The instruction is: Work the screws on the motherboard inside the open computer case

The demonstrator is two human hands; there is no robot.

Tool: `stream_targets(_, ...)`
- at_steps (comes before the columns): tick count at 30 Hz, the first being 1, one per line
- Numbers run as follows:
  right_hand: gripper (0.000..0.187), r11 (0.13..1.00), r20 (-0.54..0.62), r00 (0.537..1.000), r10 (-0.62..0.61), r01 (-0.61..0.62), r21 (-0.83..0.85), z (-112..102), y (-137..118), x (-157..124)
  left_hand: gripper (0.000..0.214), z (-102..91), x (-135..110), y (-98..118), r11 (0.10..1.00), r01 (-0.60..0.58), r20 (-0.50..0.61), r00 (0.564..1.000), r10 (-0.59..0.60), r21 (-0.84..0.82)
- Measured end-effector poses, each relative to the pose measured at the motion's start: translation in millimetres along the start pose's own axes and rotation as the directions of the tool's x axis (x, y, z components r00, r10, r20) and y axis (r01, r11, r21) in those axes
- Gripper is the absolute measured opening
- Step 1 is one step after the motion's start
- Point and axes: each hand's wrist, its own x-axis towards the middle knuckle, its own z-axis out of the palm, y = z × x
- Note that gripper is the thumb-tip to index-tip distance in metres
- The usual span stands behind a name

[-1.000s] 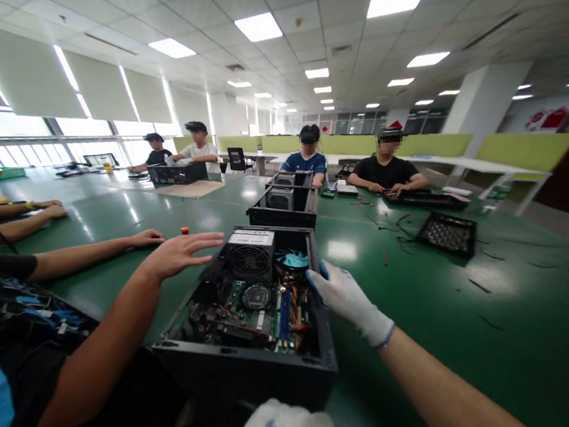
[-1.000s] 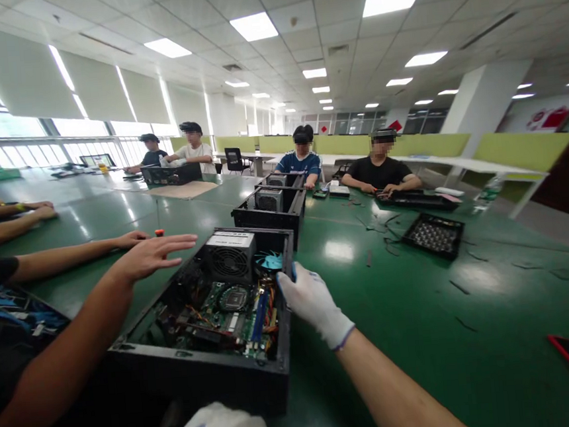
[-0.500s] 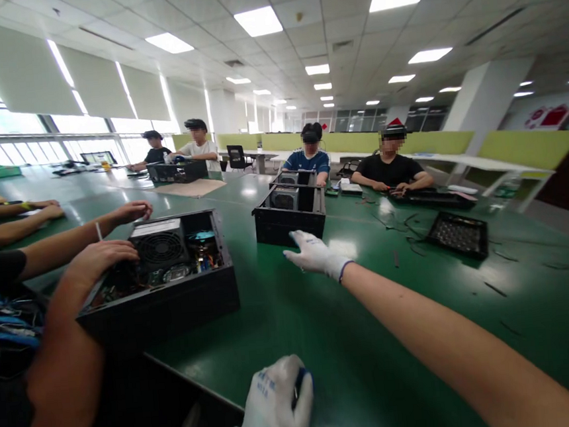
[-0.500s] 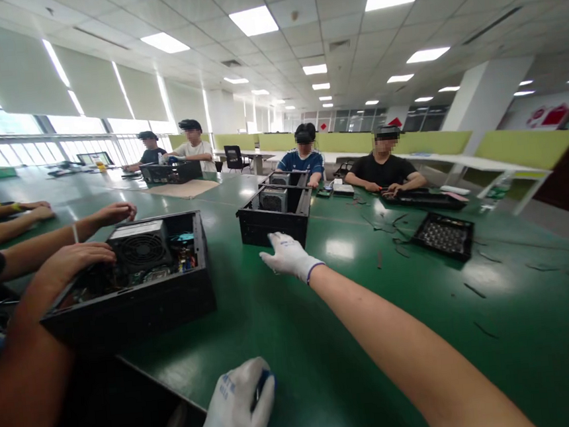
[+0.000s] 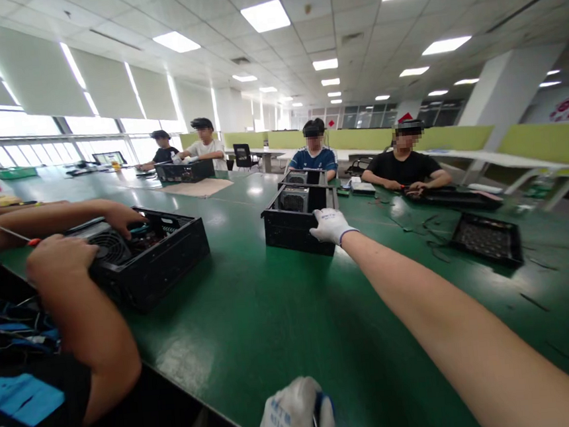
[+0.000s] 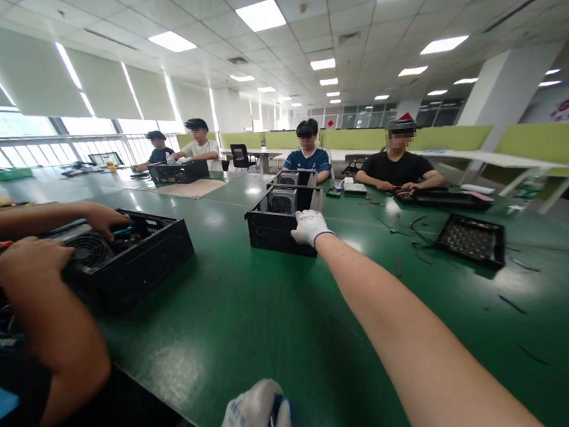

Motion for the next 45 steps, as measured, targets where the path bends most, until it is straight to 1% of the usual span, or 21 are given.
stream_targets(2,0.042,1.000,-0.006,1.000,-0.003,0.003,-0.016,-2.6,-2.0,-6.7,0.010,2.5,-1.0,-2.5,1.000,-0.014,-0.017,1.000,0.014,0.000)
stream_targets(4,0.044,0.999,-0.015,1.000,-0.020,0.019,-0.027,-7.2,-3.9,-19.9,0.009,3.7,-1.0,-4.1,1.000,-0.027,-0.004,1.000,0.027,-0.015)
stream_targets(7,0.051,0.997,-0.041,0.997,-0.067,0.065,-0.044,-16.1,-4.5,-52.5,0.010,2.4,1.0,-4.7,0.998,-0.038,-0.005,0.999,0.038,-0.050)
stream_targets(9,0.053,0.994,-0.058,0.993,-0.100,0.097,-0.056,-23.0,-3.2,-81.8,0.011,0.3,2.6,-4.7,0.995,-0.063,-0.009,0.998,0.063,-0.071)
stream_targets(12,0.055,0.988,-0.070,0.987,-0.142,0.138,-0.067,-35.1,0.5,-133.0,0.010,-3.2,4.4,-5.0,0.992,-0.100,0.029,0.994,0.103,-0.082)
stream_targets(16,0.056,0.973,-0.106,0.969,-0.222,0.212,-0.094,-53.6,6.6,-205.5,0.012,-12.7,7.6,-0.7,0.991,-0.078,0.046,0.995,0.083,-0.113)
stream_targets(19,0.054,0.951,-0.153,0.940,-0.305,0.293,-0.096,-67.7,10.8,-256.6,0.010,-32.9,14.5,12.2,0.984,-0.087,0.046,0.994,0.095,-0.158)
stream_targets(23,0.048,0.934,-0.169,0.919,-0.356,0.356,-0.026,-83.6,15.1,-314.5,0.006,-76.2,34.7,41.9,0.959,-0.233,0.008,0.971,0.237,-0.161)
stream_targets(26,0.044,0.917,-0.176,0.906,-0.385,0.397,0.036,-92.0,17.3,-349.2,0.007,-104.7,55.5,65.4,0.935,-0.330,-0.004,0.943,0.333,-0.128)
stream_targets(28,0.041,0.905,-0.197,0.896,-0.399,0.419,0.072,-96.2,18.3,-368.4,0.008,-116.0,68.2,77.8,0.918,-0.385,0.027,0.921,0.389,-0.089)
stream_targets(31,0.035,0.890,-0.238,0.883,-0.405,0.440,0.118,-101.6,19.8,-391.4,0.012,-121.1,80.1,90.3,0.892,-0.452,0.133,0.883,0.451,-0.026)
stream_targets(34,0.031,0.878,-0.270,0.874,-0.403,0.453,0.155,-107.1,20.2,-408.4,0.016,-119.2,80.9,98.2,0.866,-0.499,0.275,0.835,0.476,0.017)
stream_targets(37,0.029,0.867,-0.311,0.861,-0.403,0.467,0.172,-114.2,18.2,-420.5,0.016,-119.4,72.4,105.5,0.859,-0.510,0.381,0.802,0.460,0.036)
stream_targets(41,0.032,0.871,-0.390,0.842,-0.372,0.462,0.169,-120.5,17.2,-436.0,0.013,-125.8,56.0,115.3,0.866,-0.498,0.419,0.794,0.440,0.034)
stream_targets(43,0.029,0.870,-0.410,0.830,-0.379,0.470,0.148,-117.3,21.9,-447.1,0.012,-128.5,49.2,119.1,0.871,-0.490,0.421,0.798,0.432,0.036)
stream_targets(45,0.023,0.864,-0.403,0.822,-0.402,0.486,0.131,-110.1,30.0,-460.4,0.011,-129.6,44.5,121.4,0.873,-0.487,0.411,0.805,0.429,0.042)
